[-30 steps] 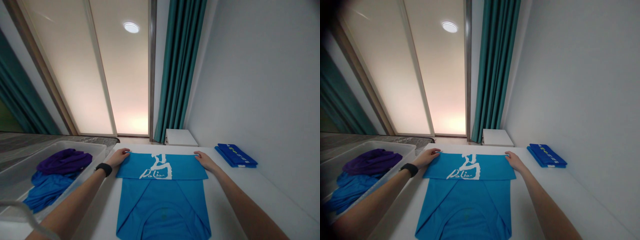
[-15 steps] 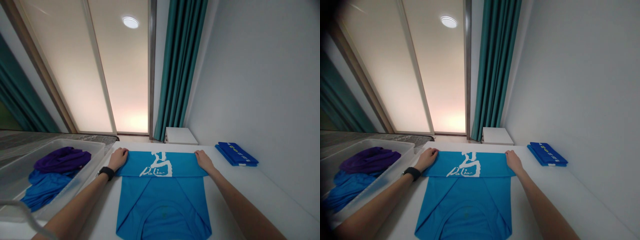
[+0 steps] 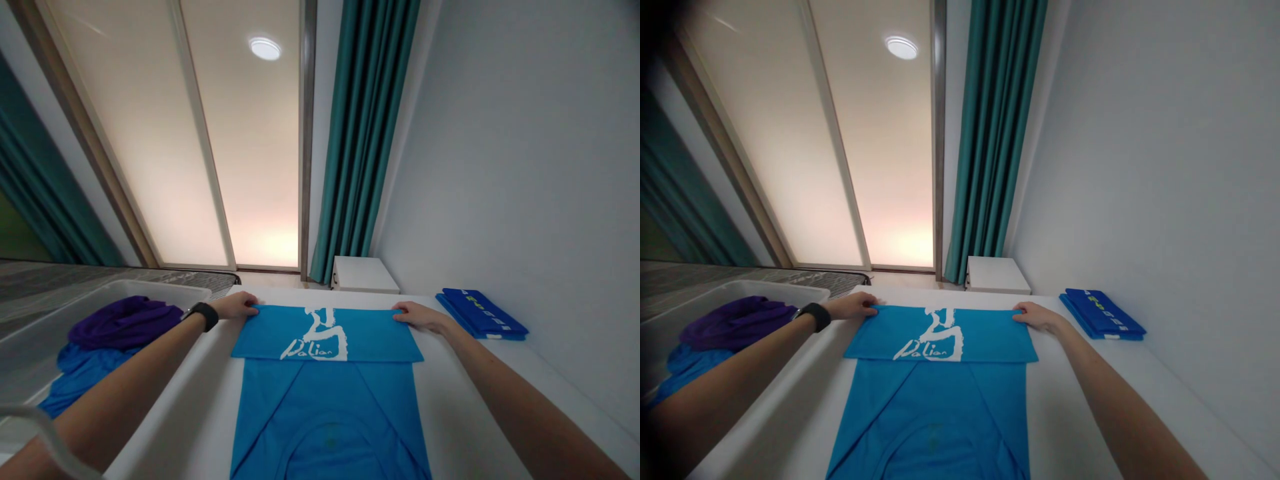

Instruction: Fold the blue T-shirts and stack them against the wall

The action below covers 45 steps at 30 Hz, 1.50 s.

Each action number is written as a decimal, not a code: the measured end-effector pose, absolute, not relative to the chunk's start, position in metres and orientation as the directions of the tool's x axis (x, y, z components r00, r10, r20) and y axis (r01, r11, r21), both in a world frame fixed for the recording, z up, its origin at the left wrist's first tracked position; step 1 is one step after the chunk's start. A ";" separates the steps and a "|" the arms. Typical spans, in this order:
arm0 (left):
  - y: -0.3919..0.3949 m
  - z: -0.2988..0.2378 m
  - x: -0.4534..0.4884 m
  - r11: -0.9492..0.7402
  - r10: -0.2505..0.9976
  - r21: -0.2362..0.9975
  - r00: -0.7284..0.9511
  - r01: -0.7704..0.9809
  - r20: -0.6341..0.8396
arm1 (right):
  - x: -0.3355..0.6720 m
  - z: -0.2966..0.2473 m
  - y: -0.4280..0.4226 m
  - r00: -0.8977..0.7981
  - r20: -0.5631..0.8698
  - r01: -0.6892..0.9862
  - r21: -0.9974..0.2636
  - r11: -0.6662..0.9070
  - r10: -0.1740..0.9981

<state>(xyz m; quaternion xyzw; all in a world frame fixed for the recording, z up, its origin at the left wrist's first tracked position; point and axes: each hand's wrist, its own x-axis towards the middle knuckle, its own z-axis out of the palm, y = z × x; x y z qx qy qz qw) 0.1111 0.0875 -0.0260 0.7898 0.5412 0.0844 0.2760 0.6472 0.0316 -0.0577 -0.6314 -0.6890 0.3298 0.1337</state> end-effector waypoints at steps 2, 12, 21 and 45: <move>0.089 -0.022 0.110 -0.226 0.883 0.554 0.409 0.801 -0.230 | 0.650 -0.056 0.033 -0.200 -0.303 0.765 -0.643 -0.045 0.932; 0.101 -0.022 0.110 -0.002 0.850 0.684 0.361 0.730 -0.383 | 0.659 -0.049 0.036 -0.260 -0.432 0.675 -0.721 -0.158 0.863; 0.094 -0.017 0.116 0.261 0.849 0.819 0.282 0.511 -0.446 | 0.656 -0.038 0.030 -0.160 -0.447 0.505 -0.803 -0.316 0.880; 0.029 0.008 0.127 -0.062 0.992 0.977 0.123 0.205 0.037 | 0.617 -0.002 -0.025 0.003 -0.165 0.042 -0.985 -0.165 0.986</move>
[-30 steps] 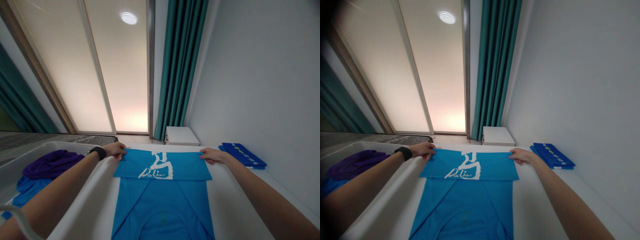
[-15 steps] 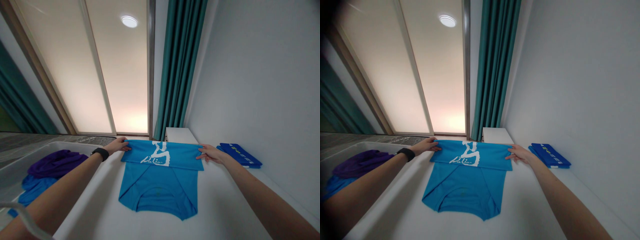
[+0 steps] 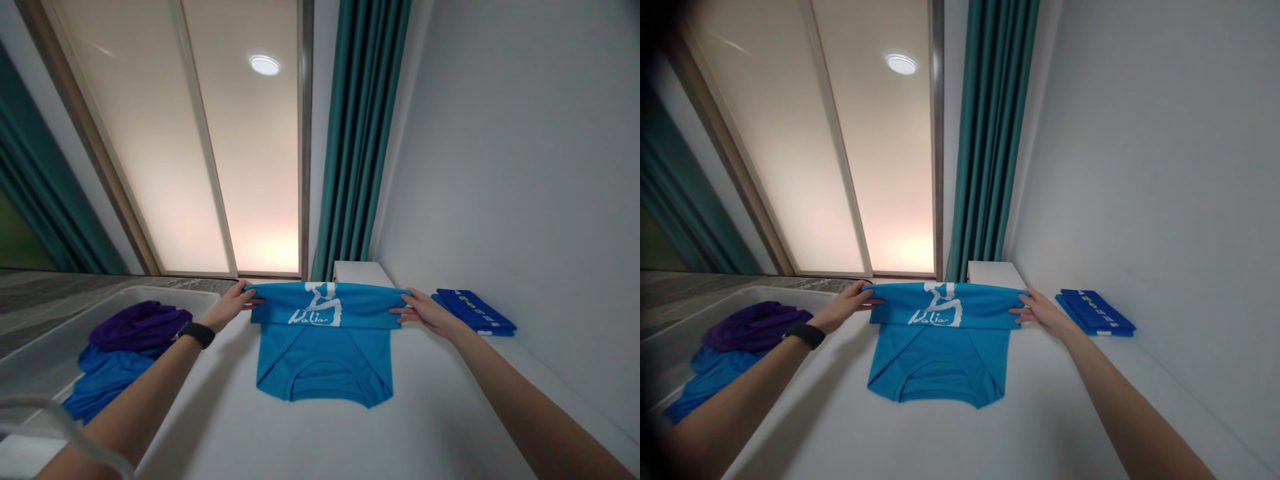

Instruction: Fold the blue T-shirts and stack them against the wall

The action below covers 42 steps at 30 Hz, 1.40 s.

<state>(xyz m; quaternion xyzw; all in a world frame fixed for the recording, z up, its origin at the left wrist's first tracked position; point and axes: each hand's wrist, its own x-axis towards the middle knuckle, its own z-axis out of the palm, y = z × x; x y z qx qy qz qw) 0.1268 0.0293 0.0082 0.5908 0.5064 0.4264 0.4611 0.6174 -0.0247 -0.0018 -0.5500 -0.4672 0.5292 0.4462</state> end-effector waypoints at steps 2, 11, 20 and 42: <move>0.016 0.009 0.126 -0.094 0.990 0.978 0.123 0.187 0.071 | 0.617 -0.003 -0.035 -0.007 -0.130 0.032 -0.991 -0.130 0.991; -0.066 -0.013 0.108 -0.250 0.954 0.904 0.248 0.346 0.169 | 0.618 -0.041 -0.108 -0.045 0.009 0.125 -0.992 0.015 0.999; -0.115 -0.047 0.100 -0.578 0.811 0.522 0.515 0.627 0.279 | 0.625 -0.086 -0.147 -0.071 0.191 0.529 -0.825 0.199 0.979; -0.117 -0.061 0.108 -0.572 0.820 0.398 0.487 0.717 0.302 | 0.568 -0.100 -0.178 -0.070 0.429 0.948 -0.252 0.193 0.901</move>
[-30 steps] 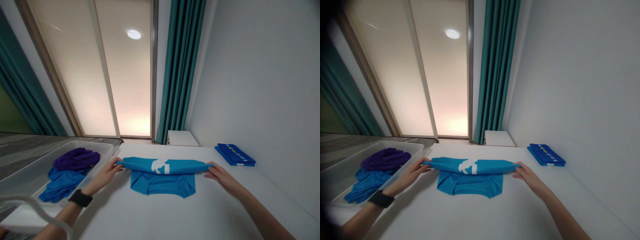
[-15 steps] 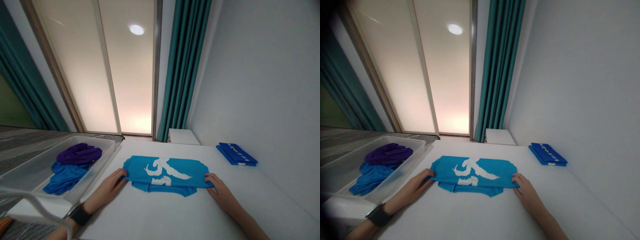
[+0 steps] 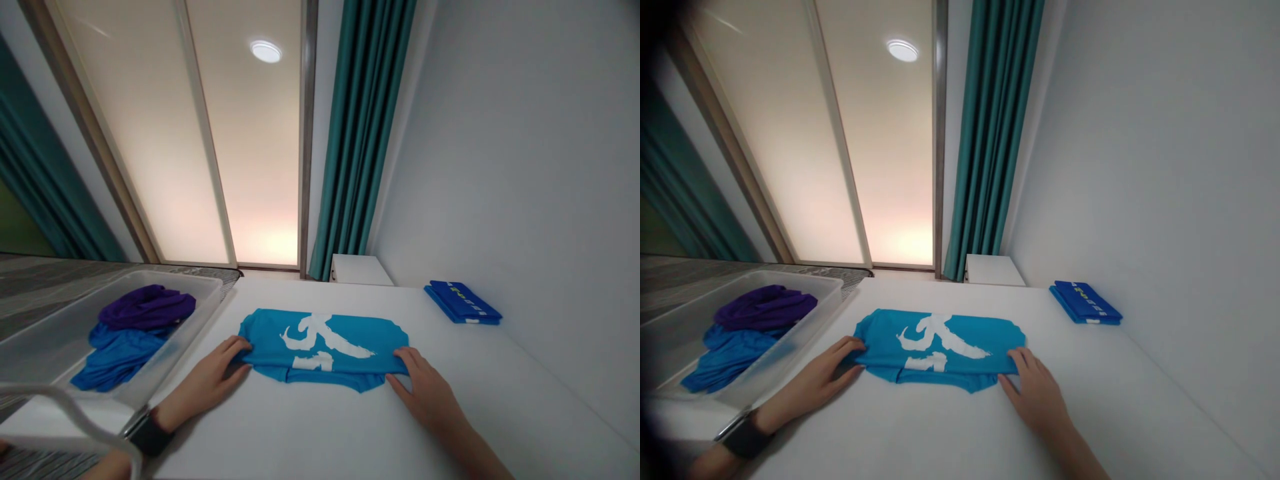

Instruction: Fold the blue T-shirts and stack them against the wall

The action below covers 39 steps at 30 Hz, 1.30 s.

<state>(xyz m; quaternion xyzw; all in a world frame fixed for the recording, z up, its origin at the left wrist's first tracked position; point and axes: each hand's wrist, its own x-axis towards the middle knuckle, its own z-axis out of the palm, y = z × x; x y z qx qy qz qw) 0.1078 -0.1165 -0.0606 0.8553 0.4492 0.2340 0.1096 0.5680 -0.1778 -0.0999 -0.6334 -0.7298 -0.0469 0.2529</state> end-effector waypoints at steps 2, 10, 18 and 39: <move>-0.117 -0.063 0.109 -0.576 0.814 0.340 0.488 0.743 0.314 | 0.560 -0.106 -0.180 -0.061 0.459 0.967 -0.193 0.166 0.886; -0.113 -0.066 0.106 -0.587 0.809 0.420 0.488 0.692 0.327 | 0.554 -0.113 -0.179 -0.027 0.483 0.977 -0.173 0.125 0.875; -0.115 -0.057 0.101 -0.562 0.824 0.533 0.485 0.633 0.293 | 0.556 -0.112 -0.177 -0.035 0.464 0.978 -0.166 0.126 0.885; -0.126 -0.060 0.132 -0.670 0.730 0.188 0.592 0.718 0.341 | 0.576 -0.109 -0.179 -0.093 0.498 0.919 -0.289 0.266 0.862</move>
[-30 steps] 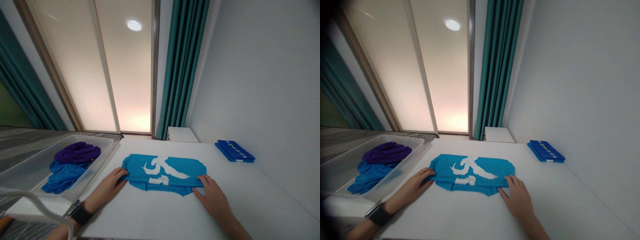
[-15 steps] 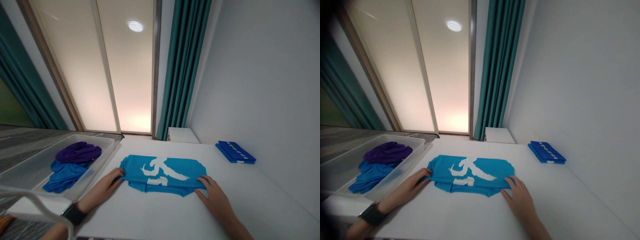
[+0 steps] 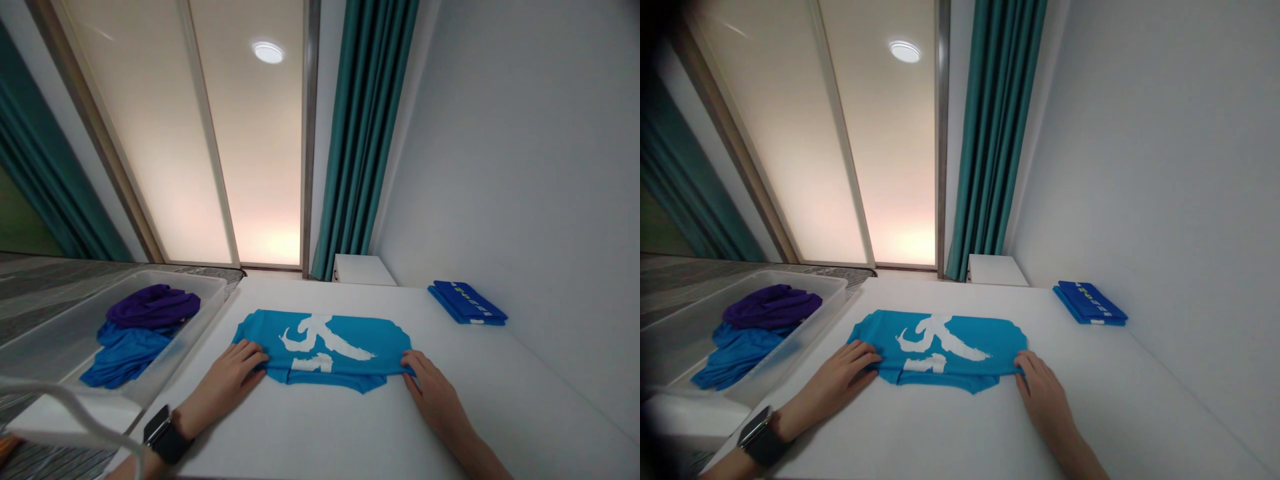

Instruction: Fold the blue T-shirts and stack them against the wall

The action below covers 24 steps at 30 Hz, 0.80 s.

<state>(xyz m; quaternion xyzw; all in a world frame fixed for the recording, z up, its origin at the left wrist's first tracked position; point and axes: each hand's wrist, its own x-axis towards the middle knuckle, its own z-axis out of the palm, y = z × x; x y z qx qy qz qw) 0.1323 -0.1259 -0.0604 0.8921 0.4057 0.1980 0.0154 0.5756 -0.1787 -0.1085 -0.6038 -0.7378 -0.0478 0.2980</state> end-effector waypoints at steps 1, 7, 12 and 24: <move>-0.125 -0.061 0.133 -0.665 0.736 0.203 0.584 0.718 0.343 | 0.575 -0.107 -0.178 -0.090 0.494 0.914 -0.305 0.269 0.865; -0.121 -0.061 0.133 -0.655 0.750 0.263 0.569 0.708 0.337 | 0.573 -0.093 -0.175 -0.119 0.435 0.852 -0.418 0.317 0.893; -0.122 -0.057 0.128 -0.649 0.761 0.353 0.570 0.674 0.310 | 0.578 -0.095 -0.181 -0.272 0.410 0.888 -0.241 0.391 0.870; -0.123 -0.056 0.123 -0.669 0.743 0.318 0.592 0.672 0.312 | 0.548 -0.087 -0.176 -0.492 0.421 0.841 0.003 0.541 0.762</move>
